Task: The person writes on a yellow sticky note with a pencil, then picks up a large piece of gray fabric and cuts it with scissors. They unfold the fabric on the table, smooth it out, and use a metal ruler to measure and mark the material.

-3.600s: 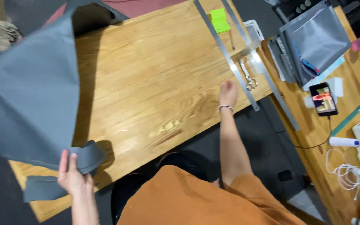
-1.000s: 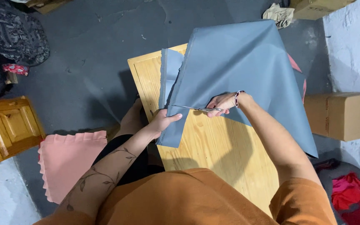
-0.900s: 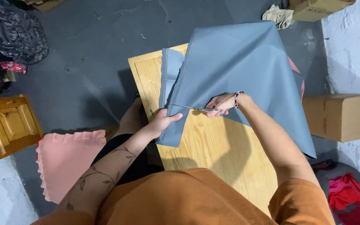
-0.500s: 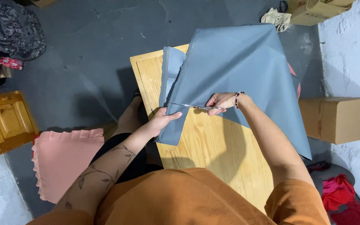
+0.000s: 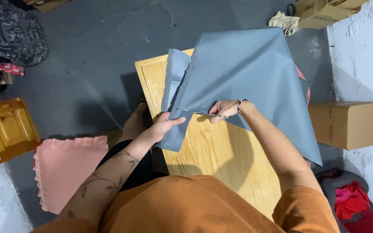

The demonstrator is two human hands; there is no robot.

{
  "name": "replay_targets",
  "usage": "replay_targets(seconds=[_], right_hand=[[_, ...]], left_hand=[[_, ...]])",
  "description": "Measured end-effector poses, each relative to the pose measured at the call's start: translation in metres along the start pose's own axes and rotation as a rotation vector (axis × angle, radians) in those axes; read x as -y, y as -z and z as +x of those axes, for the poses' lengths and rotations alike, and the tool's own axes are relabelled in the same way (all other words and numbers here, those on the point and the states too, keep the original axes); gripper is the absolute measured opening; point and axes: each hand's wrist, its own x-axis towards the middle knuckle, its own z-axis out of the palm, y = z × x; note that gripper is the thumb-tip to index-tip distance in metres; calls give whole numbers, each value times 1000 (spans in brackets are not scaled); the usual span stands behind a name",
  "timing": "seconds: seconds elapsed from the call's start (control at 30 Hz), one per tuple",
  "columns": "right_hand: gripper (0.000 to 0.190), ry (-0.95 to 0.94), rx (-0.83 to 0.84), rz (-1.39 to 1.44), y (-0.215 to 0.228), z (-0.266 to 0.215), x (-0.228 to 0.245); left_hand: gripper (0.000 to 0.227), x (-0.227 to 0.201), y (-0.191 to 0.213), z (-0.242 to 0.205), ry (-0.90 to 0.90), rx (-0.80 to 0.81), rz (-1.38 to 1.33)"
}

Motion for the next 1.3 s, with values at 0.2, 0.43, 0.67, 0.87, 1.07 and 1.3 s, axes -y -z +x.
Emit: replay_targets(seconds=[0.2, 0.43, 0.67, 0.87, 1.07, 1.3], right_hand=[[32, -17, 36, 79, -8, 1, -29], [31, 16, 51, 108, -12, 0, -21], [30, 66, 65, 76, -22, 11, 15], [34, 49, -37, 134, -33, 29, 3], [36, 60, -86, 131, -41, 32, -3], [39, 76, -192, 122, -62, 16, 4]], left_hand=[[31, -19, -23, -22, 32, 49, -18], [35, -24, -24, -27, 33, 45, -9], [34, -42, -33, -43, 3, 58, 5], [87, -51, -12, -45, -280, -49, 248], [90, -120, -8, -51, -357, 212, 459], [48, -166, -26, -53, -214, 269, 767]])
